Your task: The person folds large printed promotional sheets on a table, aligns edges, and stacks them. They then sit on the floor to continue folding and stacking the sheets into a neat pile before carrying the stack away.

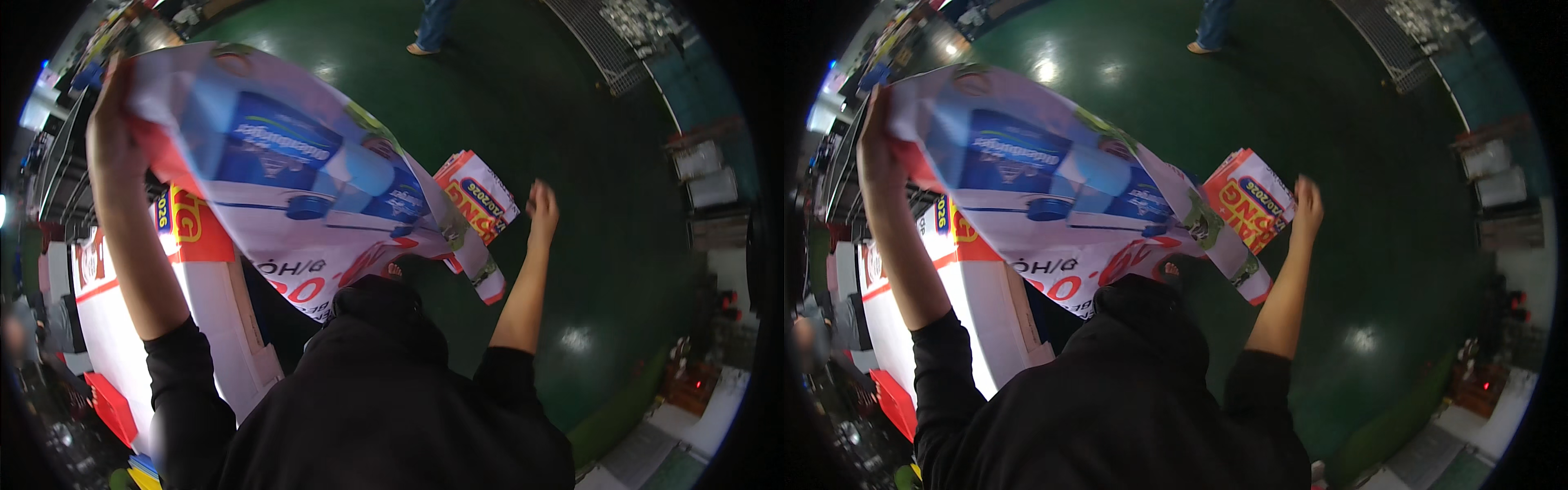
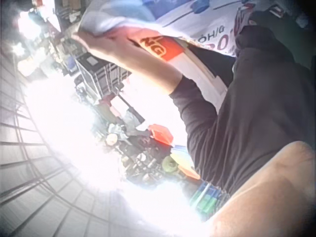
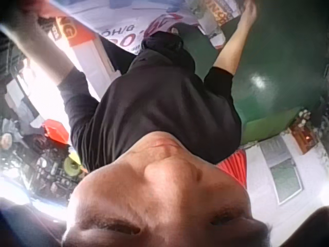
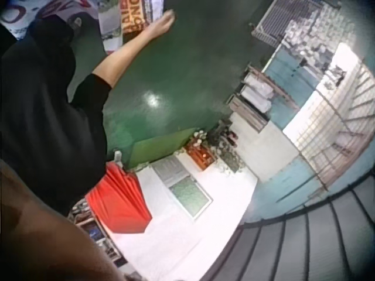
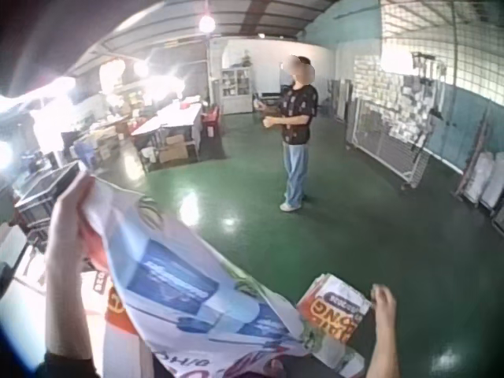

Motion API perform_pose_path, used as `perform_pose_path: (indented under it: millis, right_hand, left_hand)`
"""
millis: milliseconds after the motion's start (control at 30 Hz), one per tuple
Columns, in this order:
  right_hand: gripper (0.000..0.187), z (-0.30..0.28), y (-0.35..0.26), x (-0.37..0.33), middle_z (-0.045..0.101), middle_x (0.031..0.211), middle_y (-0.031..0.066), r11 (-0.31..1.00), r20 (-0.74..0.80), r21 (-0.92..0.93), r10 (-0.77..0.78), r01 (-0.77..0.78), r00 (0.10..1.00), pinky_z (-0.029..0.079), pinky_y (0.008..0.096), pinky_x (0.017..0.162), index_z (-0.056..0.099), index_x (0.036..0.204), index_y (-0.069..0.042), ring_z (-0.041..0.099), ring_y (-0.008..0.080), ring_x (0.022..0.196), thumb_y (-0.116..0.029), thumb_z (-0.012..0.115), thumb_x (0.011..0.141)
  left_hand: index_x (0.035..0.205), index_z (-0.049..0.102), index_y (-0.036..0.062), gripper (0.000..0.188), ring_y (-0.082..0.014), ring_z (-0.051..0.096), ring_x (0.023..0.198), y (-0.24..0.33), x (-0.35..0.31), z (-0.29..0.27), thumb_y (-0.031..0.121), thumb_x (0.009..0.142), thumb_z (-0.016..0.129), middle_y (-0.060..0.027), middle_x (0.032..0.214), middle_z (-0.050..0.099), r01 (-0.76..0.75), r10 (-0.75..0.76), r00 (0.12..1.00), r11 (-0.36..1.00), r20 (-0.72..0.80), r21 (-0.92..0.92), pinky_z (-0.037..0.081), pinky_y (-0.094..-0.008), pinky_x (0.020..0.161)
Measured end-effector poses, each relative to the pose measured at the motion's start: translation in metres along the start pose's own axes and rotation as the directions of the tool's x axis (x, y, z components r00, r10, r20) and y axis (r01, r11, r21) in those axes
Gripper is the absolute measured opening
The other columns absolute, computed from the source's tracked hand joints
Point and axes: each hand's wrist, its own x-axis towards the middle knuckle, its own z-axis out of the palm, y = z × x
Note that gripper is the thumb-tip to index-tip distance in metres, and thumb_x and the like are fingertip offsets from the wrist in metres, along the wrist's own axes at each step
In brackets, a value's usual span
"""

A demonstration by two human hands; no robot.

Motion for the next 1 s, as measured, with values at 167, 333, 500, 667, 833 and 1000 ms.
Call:
perform_pose_path:
  millis: [167,333,500,667,833,1000]
  right_hand:
    - [0.085,-0.085,0.155,-0.073,0.057,0.122,0.0097,0.779,0.122,0.207,0.579,-0.592,0.806,0.042,0.0376,0.094,0.049,0.125,-0.003,0.048,0.0231,0.12,-0.074,0.043,0.079]
    - [0.073,-0.091,0.165,-0.115,0.061,0.113,0.012,0.558,0.428,0.196,0.691,-0.806,0.583,0.047,0.0421,0.089,0.053,0.118,-0.001,0.059,0.0243,0.103,-0.065,0.049,0.082]
    - [0.044,-0.055,0.108,-0.061,0.065,0.086,0.0095,0.855,0.475,-0.185,0.51,-0.485,0.717,0.054,0.033,0.064,0.062,0.098,0.0,0.065,0.0168,0.074,-0.042,0.05,0.092]
    - [0.047,-0.021,0.028,0.045,0.065,0.075,0.0212,0.485,0.473,-0.766,-0.017,0.421,0.881,0.052,0.0431,0.064,0.066,0.08,0.002,0.065,0.0334,0.067,-0.041,0.048,0.09]
    - [0.041,-0.008,-0.112,0.147,0.067,0.092,0.016,0.912,0.126,-0.37,-0.137,0.175,0.982,0.051,0.0421,0.068,0.065,0.088,0.0,0.064,0.0312,0.075,-0.037,0.049,0.088]
    - [0.048,0.011,-0.215,0.183,0.06,0.115,0.0129,0.761,0.52,0.644,-0.507,0.075,0.688,0.048,0.0445,0.083,0.049,0.121,0.0,0.06,0.0287,0.101,-0.035,0.053,0.089]
  left_hand:
    - [0.112,0.057,-0.0011,0.031,-0.0224,0.061,0.097,0.031,0.03,0.0,0.024,0.094,0.052,-0.0119,0.106,0.062,-0.079,0.225,0.825,0.955,-0.519,0.287,0.049,-0.0353,0.087]
    - [0.114,0.056,-0.0004,0.033,-0.0239,0.059,0.102,0.046,0.022,0.007,0.026,0.094,0.051,-0.0129,0.11,0.061,-0.133,0.302,0.762,0.939,-0.573,0.318,0.048,-0.0387,0.09]
    - [0.113,0.057,-0.0002,0.033,-0.0218,0.058,0.103,0.056,0.005,-0.019,0.026,0.094,0.051,-0.0121,0.111,0.06,-0.134,0.304,0.717,0.943,-0.627,0.304,0.047,-0.037,0.089]
    - [0.117,0.056,-0.0003,0.035,-0.0184,0.056,0.103,0.084,-0.021,-0.077,0.024,0.093,0.054,-0.0085,0.111,0.06,-0.178,0.336,0.76,0.931,-0.556,0.319,0.043,-0.0321,0.092]
    - [0.117,0.058,0.0014,0.035,-0.018,0.054,0.106,0.113,-0.061,-0.115,0.027,0.092,0.056,-0.0065,0.114,0.059,-0.125,0.29,0.807,0.935,-0.515,0.331,0.043,-0.0319,0.091]
    - [0.12,0.054,0.0007,0.036,-0.0189,0.055,0.106,0.116,-0.128,-0.169,0.026,0.094,0.052,-0.0082,0.114,0.059,-0.215,0.268,0.856,0.962,-0.442,0.167,0.043,-0.0346,0.092]
